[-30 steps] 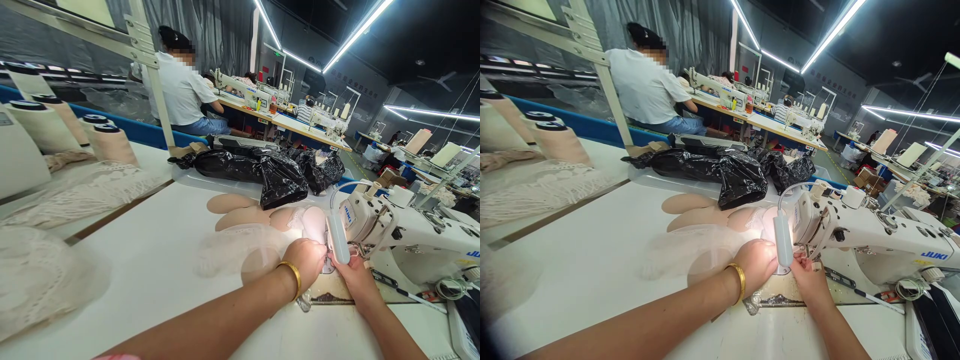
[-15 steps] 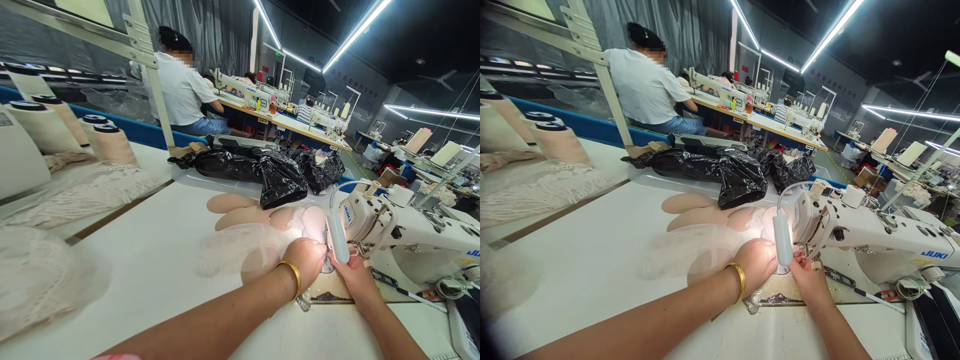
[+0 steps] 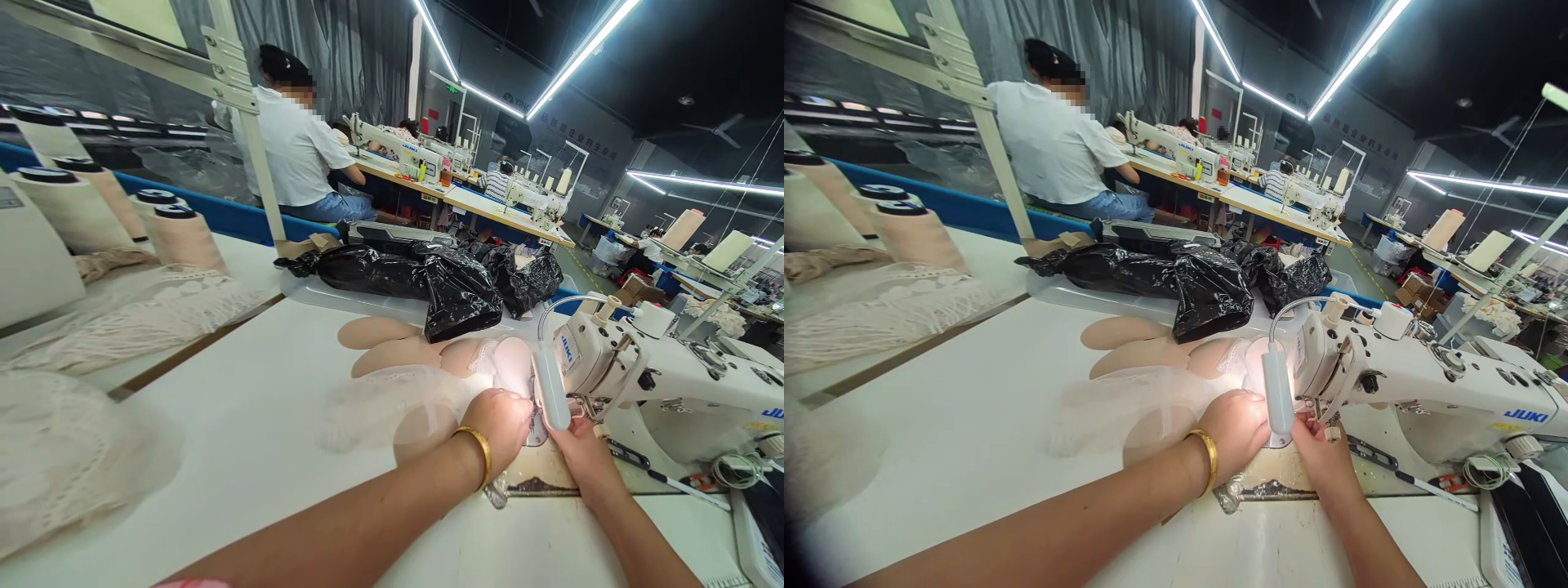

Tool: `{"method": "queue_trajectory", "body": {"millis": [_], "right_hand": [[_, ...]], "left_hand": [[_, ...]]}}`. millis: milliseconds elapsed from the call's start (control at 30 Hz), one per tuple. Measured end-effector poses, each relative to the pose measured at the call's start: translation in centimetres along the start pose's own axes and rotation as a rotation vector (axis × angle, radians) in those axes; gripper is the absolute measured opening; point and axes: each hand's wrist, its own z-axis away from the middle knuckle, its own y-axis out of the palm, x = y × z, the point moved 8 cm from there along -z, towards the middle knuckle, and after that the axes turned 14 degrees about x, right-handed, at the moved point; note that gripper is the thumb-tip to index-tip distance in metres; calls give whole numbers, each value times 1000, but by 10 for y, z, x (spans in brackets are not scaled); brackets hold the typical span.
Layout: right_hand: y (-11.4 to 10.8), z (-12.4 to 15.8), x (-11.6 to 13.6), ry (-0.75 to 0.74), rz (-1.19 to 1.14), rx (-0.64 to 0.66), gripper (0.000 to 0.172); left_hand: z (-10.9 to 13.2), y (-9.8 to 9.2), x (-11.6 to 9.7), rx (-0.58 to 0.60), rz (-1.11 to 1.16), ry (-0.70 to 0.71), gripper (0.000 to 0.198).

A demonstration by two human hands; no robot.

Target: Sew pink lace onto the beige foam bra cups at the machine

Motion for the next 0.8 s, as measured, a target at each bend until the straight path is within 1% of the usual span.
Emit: {"method": "queue_trajectory", "body": {"millis": [67, 133, 333, 533, 600, 667, 800], "right_hand": [[3, 1, 3, 28, -3, 28, 25], [5, 1, 2, 54, -18, 30, 27], [7, -1, -6, 76, -45, 44, 33], [11, -9, -12, 76, -40, 151, 41], [12, -11, -14, 74, -20, 167, 43], [12, -12, -15, 73, 17, 146, 42], [11, -14, -21, 96, 123, 71, 35]], "left_hand": [[0, 0, 0, -10, -4, -2, 24], [0, 0, -1, -20, -6, -1, 25], [0, 0, -1, -23, -11, 7, 25], [0, 1, 0, -22, -19, 7, 25], [0, 2, 0, -24, -21, 5, 25], [-1, 3, 0, -24, -22, 5, 25], [-3, 4, 1, -27, -26, 10, 28]]}}
